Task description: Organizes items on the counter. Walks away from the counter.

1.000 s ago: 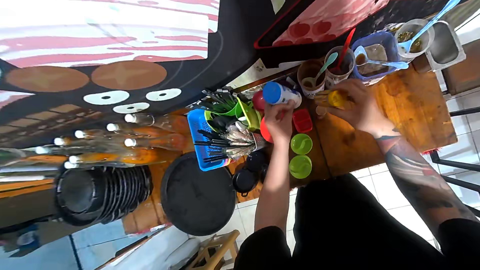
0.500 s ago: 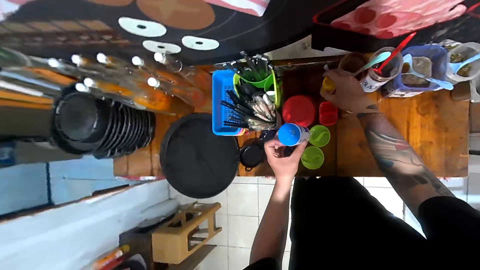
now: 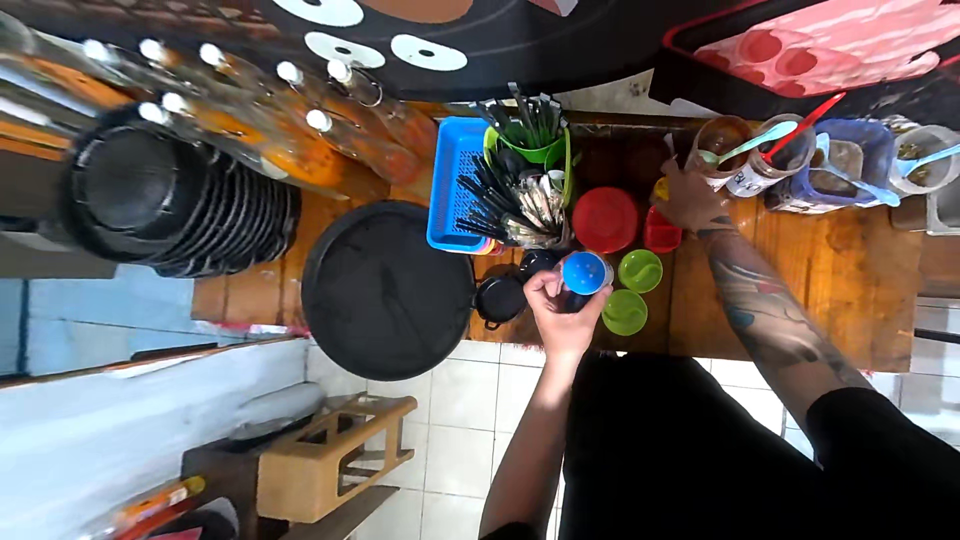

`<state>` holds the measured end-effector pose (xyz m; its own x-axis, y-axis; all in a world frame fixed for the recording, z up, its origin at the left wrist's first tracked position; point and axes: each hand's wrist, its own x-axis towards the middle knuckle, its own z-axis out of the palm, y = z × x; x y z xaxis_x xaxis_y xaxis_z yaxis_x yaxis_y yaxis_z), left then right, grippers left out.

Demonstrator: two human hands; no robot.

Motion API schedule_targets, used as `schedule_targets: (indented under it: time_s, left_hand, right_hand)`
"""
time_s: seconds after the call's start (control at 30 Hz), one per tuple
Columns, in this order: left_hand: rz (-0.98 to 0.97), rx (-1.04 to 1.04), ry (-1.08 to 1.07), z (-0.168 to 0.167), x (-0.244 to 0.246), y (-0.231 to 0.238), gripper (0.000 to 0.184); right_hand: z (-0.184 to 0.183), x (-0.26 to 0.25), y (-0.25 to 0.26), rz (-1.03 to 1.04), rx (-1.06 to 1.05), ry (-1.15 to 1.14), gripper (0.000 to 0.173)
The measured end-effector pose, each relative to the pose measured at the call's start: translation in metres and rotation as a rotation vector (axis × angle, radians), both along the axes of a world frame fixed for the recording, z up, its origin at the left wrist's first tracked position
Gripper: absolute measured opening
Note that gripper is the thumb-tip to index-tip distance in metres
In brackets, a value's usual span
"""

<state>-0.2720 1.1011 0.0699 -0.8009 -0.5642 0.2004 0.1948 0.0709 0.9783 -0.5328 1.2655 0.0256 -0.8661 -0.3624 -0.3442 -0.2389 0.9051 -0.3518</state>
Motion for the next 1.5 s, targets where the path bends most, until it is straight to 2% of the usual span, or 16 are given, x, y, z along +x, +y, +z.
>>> schedule_targets:
  time_s: [0.13,0.23,0.3,0.37,0.43,0.47,0.53,0.63,0.8,0.87,0.93,1.0,1.1,1.27,1.33,1.5]
  left_hand:
    - [-0.073,0.014,-0.024,-0.002,-0.013,0.005,0.083]
    - [-0.144,0.014,-0.054,-0.005,-0.027,0.011,0.088]
    - [-0.171,-0.062,-0.143,-0.004,-0.037,0.017,0.094]
    - [-0.202,-0.167,-0.238,0.000,-0.050,0.024,0.093]
    - [-0.269,-0.197,-0.256,0.002,-0.064,0.035,0.087]
    - [-0.311,-0.194,-0.249,0.002,-0.071,0.042,0.084]
    - [-0.374,-0.210,-0.209,0.000,-0.085,0.060,0.081]
    - [-0.405,-0.238,-0.142,-0.003,-0.112,0.090,0.080]
    - [-0.463,-0.330,-0.219,-0.002,-0.146,0.120,0.085]
    - [-0.456,-0.422,-0.335,-0.007,-0.153,0.124,0.083]
    - [-0.477,-0.602,-0.521,-0.016,-0.158,0.127,0.063]
    - [-0.592,-0.771,-0.729,-0.028,-0.165,0.135,0.051]
    - [-0.718,-0.971,-0.864,-0.048,-0.178,0.154,0.060]
    - [-0.715,-1.199,-0.798,-0.068,-0.182,0.165,0.059]
    - [-0.718,-1.250,-0.738,-0.074,-0.175,0.165,0.053]
    - [-0.753,-1.248,-0.646,-0.081,-0.146,0.165,0.045]
  right_hand:
    - [-0.003,0.001,0.002,-0.055,-0.027,-0.089,0.069]
    - [0.006,0.004,0.014,-0.019,-0.077,-0.079,0.072]
    - [0.024,0.011,0.027,0.050,-0.212,-0.007,0.063]
    - [0.055,0.032,0.041,0.123,-0.491,0.047,0.056]
    - [0.087,0.058,0.058,0.237,-0.713,-0.036,0.059]
    - [0.100,0.069,0.067,0.280,-0.734,-0.068,0.064]
    - [0.120,0.088,0.083,0.282,-0.637,-0.019,0.074]
    - [0.115,0.081,0.103,0.234,-0.514,0.141,0.065]
    - [0.118,0.057,0.135,0.152,-0.418,0.175,0.064]
    - [0.121,0.051,0.144,0.089,-0.395,0.185,0.066]
    - [0.121,0.045,0.152,0.064,-0.379,0.225,0.067]
    - [0.117,0.041,0.156,0.049,-0.349,0.243,0.066]
    - [0.109,0.034,0.155,0.035,-0.304,0.247,0.063]
    - [0.097,0.028,0.143,0.107,-0.249,0.261,0.060]
    - [0.092,0.023,0.135,0.165,-0.259,0.267,0.059]
    - [0.072,0.009,0.112,0.229,-0.213,0.161,0.061]
